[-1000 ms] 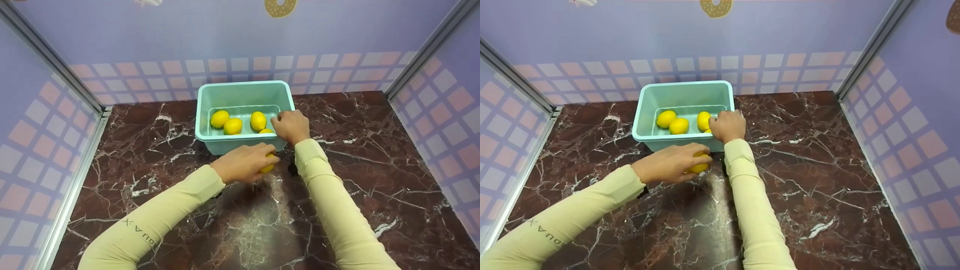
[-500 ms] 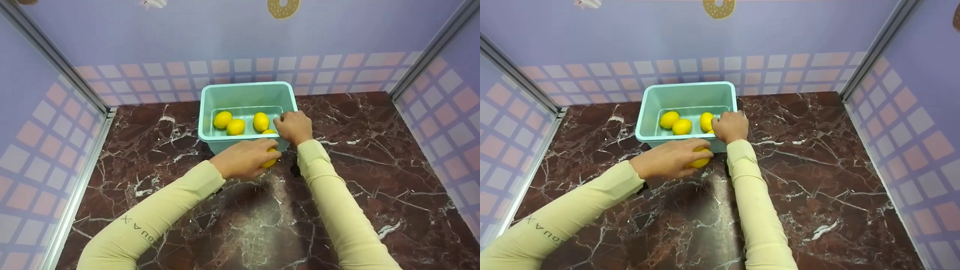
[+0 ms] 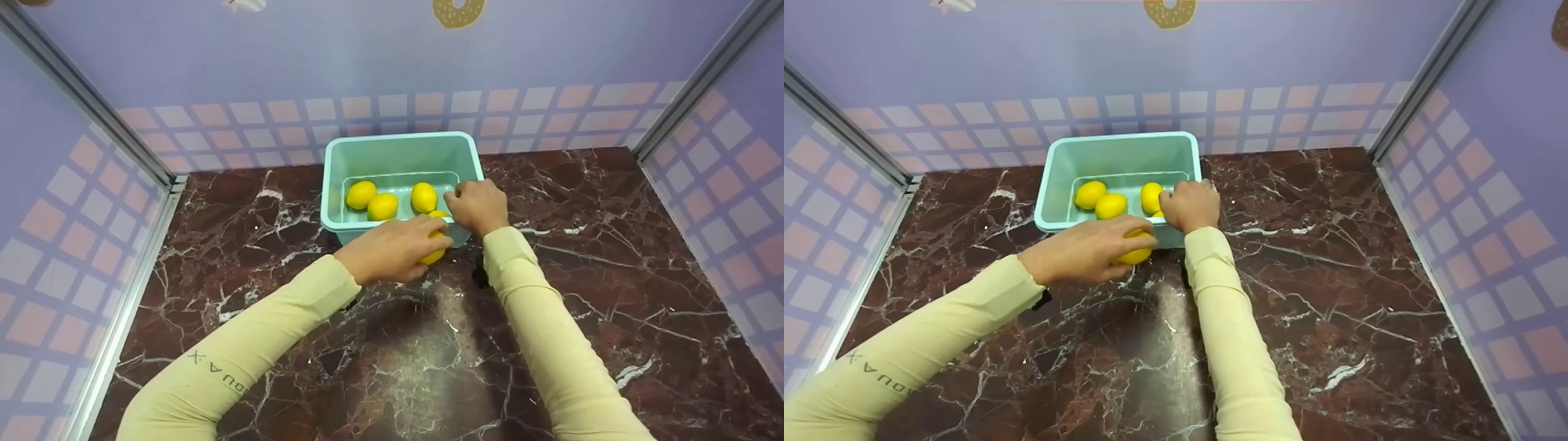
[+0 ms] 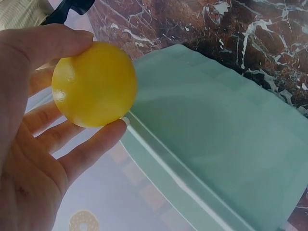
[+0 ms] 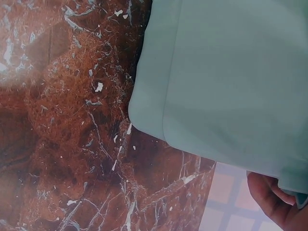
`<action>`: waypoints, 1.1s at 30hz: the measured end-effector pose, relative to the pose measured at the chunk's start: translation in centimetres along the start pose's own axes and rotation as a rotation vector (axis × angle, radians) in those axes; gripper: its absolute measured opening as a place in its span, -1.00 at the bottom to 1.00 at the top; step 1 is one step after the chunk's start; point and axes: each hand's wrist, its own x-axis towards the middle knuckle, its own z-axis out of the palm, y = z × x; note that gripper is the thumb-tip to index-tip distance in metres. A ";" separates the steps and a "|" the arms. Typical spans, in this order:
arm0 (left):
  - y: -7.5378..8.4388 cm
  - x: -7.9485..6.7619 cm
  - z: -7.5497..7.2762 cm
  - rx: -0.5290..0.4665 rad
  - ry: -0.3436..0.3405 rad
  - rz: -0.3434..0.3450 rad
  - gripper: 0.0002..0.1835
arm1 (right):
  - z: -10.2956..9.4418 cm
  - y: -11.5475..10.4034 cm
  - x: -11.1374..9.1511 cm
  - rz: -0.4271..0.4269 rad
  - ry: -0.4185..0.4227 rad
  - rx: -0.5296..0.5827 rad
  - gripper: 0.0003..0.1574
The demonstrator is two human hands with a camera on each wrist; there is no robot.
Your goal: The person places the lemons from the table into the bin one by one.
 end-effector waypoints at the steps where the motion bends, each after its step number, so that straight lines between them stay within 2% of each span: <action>1: 0.0 0.0 -0.1 -0.001 -0.004 0.000 -0.54 | 0.0 0.0 0.0 0.003 -0.002 0.001 -0.48; 9: -0.3 0.1 -1.0 -0.009 -0.039 -0.026 -0.60 | -0.1 -0.1 0.0 0.010 -0.017 0.001 -0.48; 13: -0.6 0.1 -1.3 -0.009 -0.029 -0.028 -0.61 | 0.0 -0.1 0.0 0.012 -0.014 0.003 -0.49; 20: -1.2 0.2 -2.0 0.011 -0.025 -0.041 -0.52 | 0.1 -0.1 0.0 0.009 -0.014 -0.005 -0.50; 26: -1.9 0.4 -2.5 0.029 0.008 -0.041 -0.58 | 0.2 0.0 0.0 0.002 -0.016 -0.003 -0.49; 33: -2.6 0.7 -3.1 0.029 -0.007 -0.054 -0.58 | 0.1 0.1 0.1 -0.005 -0.010 -0.004 -0.50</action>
